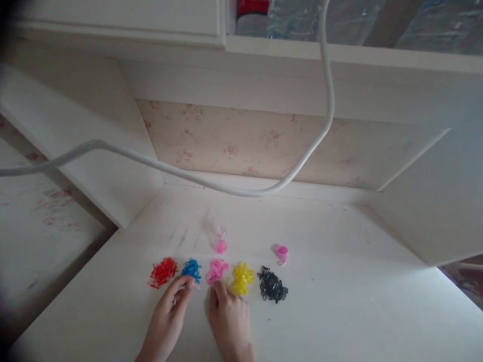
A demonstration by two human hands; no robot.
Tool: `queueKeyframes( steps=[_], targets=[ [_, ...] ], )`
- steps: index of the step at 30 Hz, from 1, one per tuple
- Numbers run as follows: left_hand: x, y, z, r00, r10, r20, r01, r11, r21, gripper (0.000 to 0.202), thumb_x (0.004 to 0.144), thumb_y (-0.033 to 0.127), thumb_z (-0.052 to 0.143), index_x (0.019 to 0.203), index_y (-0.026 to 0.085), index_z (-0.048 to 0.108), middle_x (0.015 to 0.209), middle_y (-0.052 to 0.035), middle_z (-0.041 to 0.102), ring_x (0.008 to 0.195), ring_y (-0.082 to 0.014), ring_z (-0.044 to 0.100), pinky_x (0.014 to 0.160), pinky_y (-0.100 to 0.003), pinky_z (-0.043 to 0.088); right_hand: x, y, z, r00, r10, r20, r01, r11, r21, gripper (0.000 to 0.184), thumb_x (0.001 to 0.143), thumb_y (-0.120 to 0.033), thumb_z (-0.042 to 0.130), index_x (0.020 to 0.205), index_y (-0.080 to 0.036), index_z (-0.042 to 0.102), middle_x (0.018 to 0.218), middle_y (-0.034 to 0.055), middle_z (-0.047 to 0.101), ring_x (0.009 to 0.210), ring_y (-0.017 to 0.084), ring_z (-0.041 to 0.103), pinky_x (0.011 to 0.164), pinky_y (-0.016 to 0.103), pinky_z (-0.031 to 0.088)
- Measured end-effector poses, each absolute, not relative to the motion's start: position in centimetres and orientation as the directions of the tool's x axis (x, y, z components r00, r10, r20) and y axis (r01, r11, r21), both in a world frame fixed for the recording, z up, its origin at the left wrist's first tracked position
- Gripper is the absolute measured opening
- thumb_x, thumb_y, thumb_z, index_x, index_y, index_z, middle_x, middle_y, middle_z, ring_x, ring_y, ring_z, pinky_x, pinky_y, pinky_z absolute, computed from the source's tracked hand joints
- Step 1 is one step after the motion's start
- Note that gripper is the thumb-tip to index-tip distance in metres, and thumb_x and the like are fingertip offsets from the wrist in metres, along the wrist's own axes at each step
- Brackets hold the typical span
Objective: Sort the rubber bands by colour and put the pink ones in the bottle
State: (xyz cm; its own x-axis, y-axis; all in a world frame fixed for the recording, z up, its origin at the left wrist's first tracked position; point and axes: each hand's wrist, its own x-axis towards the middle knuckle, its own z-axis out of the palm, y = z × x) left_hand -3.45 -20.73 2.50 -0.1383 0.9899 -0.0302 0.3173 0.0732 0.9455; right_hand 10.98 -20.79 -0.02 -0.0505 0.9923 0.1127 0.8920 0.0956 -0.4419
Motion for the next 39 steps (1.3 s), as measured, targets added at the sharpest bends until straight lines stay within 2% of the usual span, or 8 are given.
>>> queueKeyframes(
  steps=[2,6,8,15,22,29,39],
  targets=[
    [-3.4,-19.7,4.3,-0.119,0.992,0.039,0.368,0.007,0.930,0.029,0.089,0.043,0.046,0.098,0.018,0.058,0.087,-0.0038,0.064,0.074,-0.0152,0.059,0.069,-0.025,0.048,11.0,-20.5,-0.3,-0.065,0.988,0.137,0.903,0.117,-0.413,0.024,0.090,-0.023,0.041,0.088,-0.027,0.065,0.066,-0.0018,0.069,0.052,0.013,0.064,0.044,0.018,0.032],
    [-2.0,-16.8,8.3,-0.053,0.986,0.161,0.466,-0.118,0.877,0.025,0.090,0.038,0.045,0.098,0.019,0.060,0.076,0.0004,0.060,0.059,-0.0104,0.052,0.057,-0.021,0.044,11.5,-20.7,-1.1,-0.099,0.973,0.206,0.898,0.177,-0.403,0.027,0.093,-0.023,0.037,0.093,-0.025,0.064,0.064,0.0001,0.069,0.049,0.015,0.063,0.043,0.020,0.033],
    [-1.1,-15.0,10.0,-0.029,0.968,0.249,0.503,-0.201,0.841,0.024,0.089,0.036,0.047,0.093,0.018,0.062,0.078,-0.0003,0.059,0.060,-0.0091,0.051,0.057,-0.020,0.043,11.7,-20.8,-1.3,-0.127,0.968,0.215,0.886,0.208,-0.415,0.029,0.094,-0.026,0.034,0.092,-0.024,0.063,0.063,0.0005,0.068,0.049,0.015,0.063,0.043,0.021,0.033],
    [0.5,-10.2,10.7,-0.025,0.924,0.380,0.605,-0.289,0.742,0.024,0.089,0.033,0.047,0.093,0.016,0.065,0.081,-0.0019,0.058,0.067,-0.0101,0.053,0.065,-0.022,0.043,12.2,-20.8,-1.1,-0.075,0.977,0.200,0.785,0.182,-0.593,0.030,0.096,-0.031,0.033,0.095,-0.023,0.062,0.069,0.0014,0.069,0.058,0.016,0.066,0.050,0.021,0.039],
    [1.0,-9.5,9.7,-0.014,0.924,0.383,0.746,-0.246,0.619,0.020,0.086,0.027,0.049,0.088,0.019,0.068,0.079,-0.0013,0.060,0.074,-0.0131,0.057,0.073,-0.024,0.043,12.3,-20.8,-1.4,0.013,0.982,0.187,0.680,0.128,-0.722,0.030,0.095,-0.037,0.034,0.094,-0.023,0.061,0.074,0.0026,0.070,0.062,0.018,0.066,0.053,0.023,0.043],
    [1.0,-9.3,9.6,0.015,0.939,0.344,0.766,-0.232,0.600,0.021,0.085,0.025,0.050,0.090,0.019,0.069,0.081,-0.0023,0.063,0.073,-0.0132,0.058,0.074,-0.025,0.044,12.5,-20.7,-1.4,0.051,0.976,0.211,0.620,0.135,-0.773,0.029,0.094,-0.037,0.037,0.093,-0.022,0.062,0.077,0.0035,0.070,0.065,0.018,0.066,0.055,0.024,0.043],
    [0.9,-9.2,9.2,0.015,0.942,0.334,0.732,-0.238,0.638,0.020,0.083,0.023,0.052,0.088,0.018,0.070,0.080,-0.0021,0.065,0.072,-0.0124,0.058,0.074,-0.024,0.045,12.6,-20.4,-1.1,0.068,0.984,0.166,0.534,0.105,-0.839,0.033,0.094,-0.040,0.036,0.090,-0.020,0.063,0.073,0.0032,0.068,0.063,0.016,0.063,0.058,0.023,0.043]
  ],
)
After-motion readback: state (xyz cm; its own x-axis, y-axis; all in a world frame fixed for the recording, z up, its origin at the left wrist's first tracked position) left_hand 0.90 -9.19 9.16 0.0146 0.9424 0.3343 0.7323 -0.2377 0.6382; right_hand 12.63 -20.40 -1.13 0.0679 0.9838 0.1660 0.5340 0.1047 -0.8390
